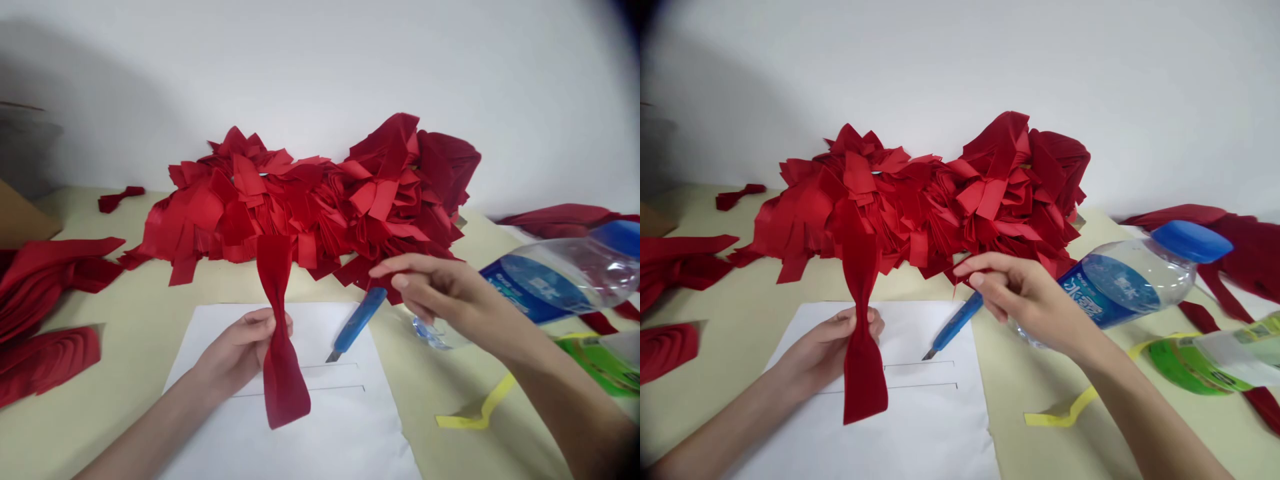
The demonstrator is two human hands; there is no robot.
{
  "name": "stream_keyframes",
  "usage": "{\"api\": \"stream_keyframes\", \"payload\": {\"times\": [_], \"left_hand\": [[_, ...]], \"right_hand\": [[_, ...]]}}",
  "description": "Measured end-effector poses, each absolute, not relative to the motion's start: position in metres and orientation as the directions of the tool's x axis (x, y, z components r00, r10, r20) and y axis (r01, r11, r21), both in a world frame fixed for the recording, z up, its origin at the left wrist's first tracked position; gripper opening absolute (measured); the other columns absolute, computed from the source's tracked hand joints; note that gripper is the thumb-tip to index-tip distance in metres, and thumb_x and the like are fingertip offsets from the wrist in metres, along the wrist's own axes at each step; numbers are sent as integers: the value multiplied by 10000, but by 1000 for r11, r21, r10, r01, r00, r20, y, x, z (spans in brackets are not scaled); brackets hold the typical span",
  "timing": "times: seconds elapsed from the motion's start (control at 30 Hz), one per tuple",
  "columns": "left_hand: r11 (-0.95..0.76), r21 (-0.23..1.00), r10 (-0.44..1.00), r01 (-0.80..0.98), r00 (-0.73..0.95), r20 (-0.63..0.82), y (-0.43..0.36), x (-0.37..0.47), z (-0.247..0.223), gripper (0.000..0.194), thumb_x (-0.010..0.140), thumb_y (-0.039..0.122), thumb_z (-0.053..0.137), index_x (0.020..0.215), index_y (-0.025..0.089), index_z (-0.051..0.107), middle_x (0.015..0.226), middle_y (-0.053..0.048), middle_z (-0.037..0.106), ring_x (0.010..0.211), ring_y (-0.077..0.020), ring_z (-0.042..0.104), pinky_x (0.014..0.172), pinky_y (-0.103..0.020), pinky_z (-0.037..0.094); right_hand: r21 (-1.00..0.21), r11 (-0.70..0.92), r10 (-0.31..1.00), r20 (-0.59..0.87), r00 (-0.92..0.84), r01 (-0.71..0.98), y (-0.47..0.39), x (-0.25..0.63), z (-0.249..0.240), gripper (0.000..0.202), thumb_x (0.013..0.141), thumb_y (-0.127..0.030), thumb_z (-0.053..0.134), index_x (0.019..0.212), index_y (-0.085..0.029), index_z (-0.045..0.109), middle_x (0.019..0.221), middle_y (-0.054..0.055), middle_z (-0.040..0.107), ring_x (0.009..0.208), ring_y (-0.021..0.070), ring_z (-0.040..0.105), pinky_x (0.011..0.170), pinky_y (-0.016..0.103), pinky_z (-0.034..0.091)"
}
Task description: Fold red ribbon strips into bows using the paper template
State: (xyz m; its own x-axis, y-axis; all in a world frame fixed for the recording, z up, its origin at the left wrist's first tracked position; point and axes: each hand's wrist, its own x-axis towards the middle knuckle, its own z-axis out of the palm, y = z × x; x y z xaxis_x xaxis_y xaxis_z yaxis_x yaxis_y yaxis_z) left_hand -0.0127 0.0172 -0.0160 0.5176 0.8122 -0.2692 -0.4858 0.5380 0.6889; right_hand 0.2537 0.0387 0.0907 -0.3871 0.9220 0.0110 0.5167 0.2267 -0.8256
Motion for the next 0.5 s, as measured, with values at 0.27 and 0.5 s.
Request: {"api": "stream_keyframes", "payload": {"times": [0.27,0.5], "left_hand": [[460,680,875,-570,419,-241,16,-10,-15,159,736,339,682,763,186,647,670,18,485,567,-72,428,552,-180,382],[364,768,931,-526,203,-303,11,0,-3,172,806,340,605,764,174,624,604,54,392,496,-51,290,477,-149,327]], "right_hand": [[-257,465,859,360,-363,847,27,226,69,322,839,-357,531,1095,-165,569,1080,125,579,1018,299,510,802,439,432],[-390,582,788,489,-375,714,15,177,42,244,843,-386,554,966,-176,550,1143,94,497,1059,209,469,861,342,412]]}}
